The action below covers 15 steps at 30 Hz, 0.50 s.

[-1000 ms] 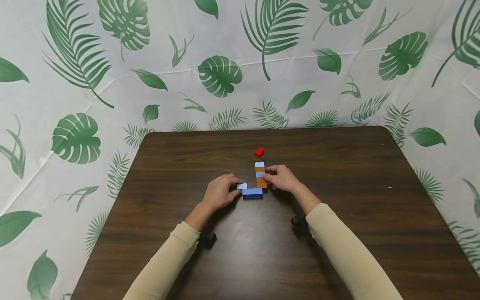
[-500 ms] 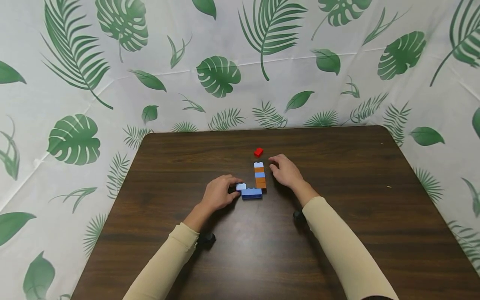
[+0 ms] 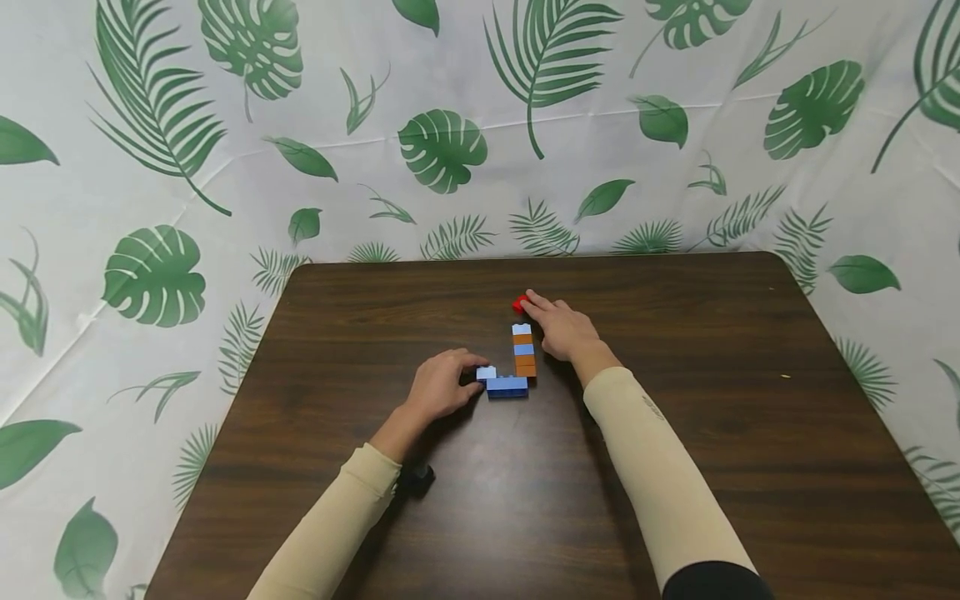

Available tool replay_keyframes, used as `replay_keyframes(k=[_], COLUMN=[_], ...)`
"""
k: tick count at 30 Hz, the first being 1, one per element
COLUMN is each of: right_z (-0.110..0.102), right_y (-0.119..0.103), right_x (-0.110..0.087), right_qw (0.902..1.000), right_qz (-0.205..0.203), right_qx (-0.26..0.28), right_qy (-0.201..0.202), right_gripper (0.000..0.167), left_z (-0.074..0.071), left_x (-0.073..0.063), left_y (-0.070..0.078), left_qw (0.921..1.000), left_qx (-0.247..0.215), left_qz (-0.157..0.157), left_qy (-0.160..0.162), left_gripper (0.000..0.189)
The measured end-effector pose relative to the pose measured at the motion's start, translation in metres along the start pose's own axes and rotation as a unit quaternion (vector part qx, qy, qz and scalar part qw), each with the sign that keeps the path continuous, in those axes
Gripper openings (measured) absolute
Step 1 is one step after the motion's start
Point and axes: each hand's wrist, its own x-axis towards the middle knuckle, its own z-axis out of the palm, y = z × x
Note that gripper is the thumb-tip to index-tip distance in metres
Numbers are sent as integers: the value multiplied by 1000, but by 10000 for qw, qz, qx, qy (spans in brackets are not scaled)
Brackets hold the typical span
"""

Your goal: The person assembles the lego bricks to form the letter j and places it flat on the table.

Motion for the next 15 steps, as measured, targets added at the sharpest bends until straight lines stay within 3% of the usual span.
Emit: replay_keyframes(k=[7, 15], right_z=[-5, -5], right_y=[-11, -15], right_x=[5, 6], right_qw=[9997, 10000], right_qz=[29, -29], right_qx=[-104, -26], right_qy=[-220, -4], right_gripper=[72, 65], left_z=[2, 1], left_x=[-1, -1], left_y=[0, -1], left_qw=[9999, 9999], left_qx=[-36, -47], left_qz=[39, 24], left_qy=[89, 88], left_gripper=[34, 33])
